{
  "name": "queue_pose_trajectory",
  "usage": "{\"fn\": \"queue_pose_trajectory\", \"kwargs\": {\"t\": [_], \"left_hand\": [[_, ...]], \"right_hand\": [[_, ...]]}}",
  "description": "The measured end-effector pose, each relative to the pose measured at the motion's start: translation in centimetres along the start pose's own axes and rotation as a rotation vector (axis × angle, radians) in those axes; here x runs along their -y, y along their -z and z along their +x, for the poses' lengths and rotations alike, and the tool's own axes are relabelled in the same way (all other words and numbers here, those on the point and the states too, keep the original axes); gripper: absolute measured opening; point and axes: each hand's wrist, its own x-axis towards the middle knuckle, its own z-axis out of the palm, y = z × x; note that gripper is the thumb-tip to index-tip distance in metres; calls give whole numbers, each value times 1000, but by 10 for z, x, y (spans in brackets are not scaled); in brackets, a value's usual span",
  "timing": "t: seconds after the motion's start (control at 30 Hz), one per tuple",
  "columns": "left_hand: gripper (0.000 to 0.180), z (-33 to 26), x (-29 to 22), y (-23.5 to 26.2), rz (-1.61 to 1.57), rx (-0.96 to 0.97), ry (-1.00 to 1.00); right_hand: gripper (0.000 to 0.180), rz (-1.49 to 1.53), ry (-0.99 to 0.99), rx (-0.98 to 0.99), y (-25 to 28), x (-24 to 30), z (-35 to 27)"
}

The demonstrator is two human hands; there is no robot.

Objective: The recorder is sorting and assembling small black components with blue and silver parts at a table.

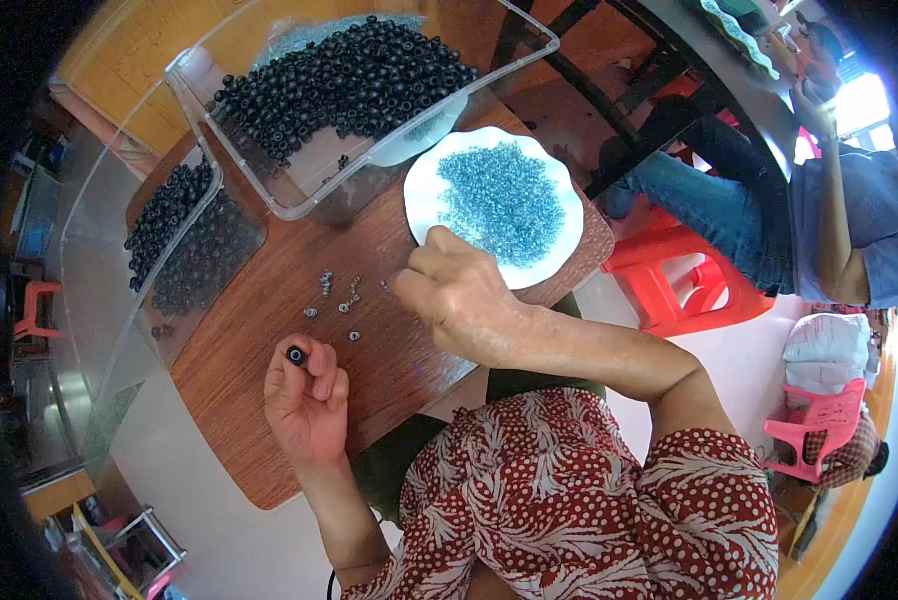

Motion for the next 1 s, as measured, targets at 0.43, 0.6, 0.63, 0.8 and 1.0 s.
{"fn": "queue_pose_trajectory", "kwargs": {"t": [0.43, 0.6, 0.63, 0.8, 1.0], "left_hand": [[19, 2, 15, -13, -121, -97, 50], [20, 2, 23, -16, -87, -186, 11], [20, 1, 23, -17, -87, -188, 9], [20, -2, 22, -27, -149, -173, -5], [20, -6, 22, -45, -35, -208, -35]], "right_hand": [[26, 283, 128, -91, 1, 31, 2], [33, 113, 275, -123, -14, 41, 2], [33, 34, 292, -131, -16, 42, 2], [32, -148, 315, -86, -15, 49, 5], [29, -93, 391, -27, -14, 46, 7]]}}
